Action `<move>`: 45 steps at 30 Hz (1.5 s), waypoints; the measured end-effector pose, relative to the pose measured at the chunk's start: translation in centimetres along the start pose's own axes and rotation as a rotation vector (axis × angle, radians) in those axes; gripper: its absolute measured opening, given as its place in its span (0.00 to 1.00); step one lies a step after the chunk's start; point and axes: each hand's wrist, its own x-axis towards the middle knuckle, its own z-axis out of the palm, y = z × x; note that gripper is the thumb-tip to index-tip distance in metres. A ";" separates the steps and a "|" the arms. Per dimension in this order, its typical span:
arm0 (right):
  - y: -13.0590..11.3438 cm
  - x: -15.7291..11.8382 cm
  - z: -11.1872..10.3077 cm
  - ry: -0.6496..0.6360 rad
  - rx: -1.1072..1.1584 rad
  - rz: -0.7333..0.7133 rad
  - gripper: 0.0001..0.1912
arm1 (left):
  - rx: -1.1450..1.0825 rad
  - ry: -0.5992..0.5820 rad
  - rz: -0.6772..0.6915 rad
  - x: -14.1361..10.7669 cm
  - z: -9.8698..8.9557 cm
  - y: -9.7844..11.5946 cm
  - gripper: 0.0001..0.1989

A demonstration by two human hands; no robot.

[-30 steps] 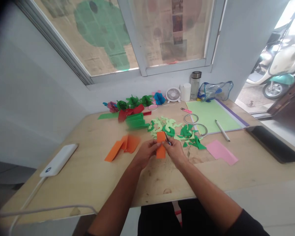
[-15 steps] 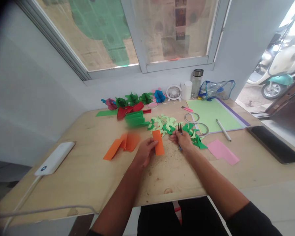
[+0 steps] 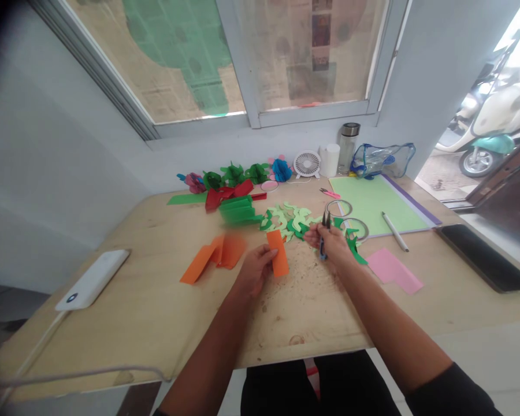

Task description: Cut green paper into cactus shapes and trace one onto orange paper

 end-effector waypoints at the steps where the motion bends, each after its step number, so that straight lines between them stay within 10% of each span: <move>1: 0.4 -0.1 0.4 -0.014 0.012 0.021 0.08 | -0.008 0.004 0.002 -0.1 0.0 0.0 0.17; 13: -1.0 3.2 -5.3 0.289 0.114 -0.059 0.15 | -0.082 -0.024 0.029 -0.4 -0.3 0.0 0.16; 30: -2.9 1.6 -9.4 0.317 0.013 -0.084 0.13 | -0.093 -0.017 0.005 -0.1 -0.7 -0.1 0.16; 45: 0.2 -0.9 -4.1 -0.072 -0.632 -0.179 0.12 | -0.091 -0.015 0.012 -0.1 -0.6 -0.2 0.16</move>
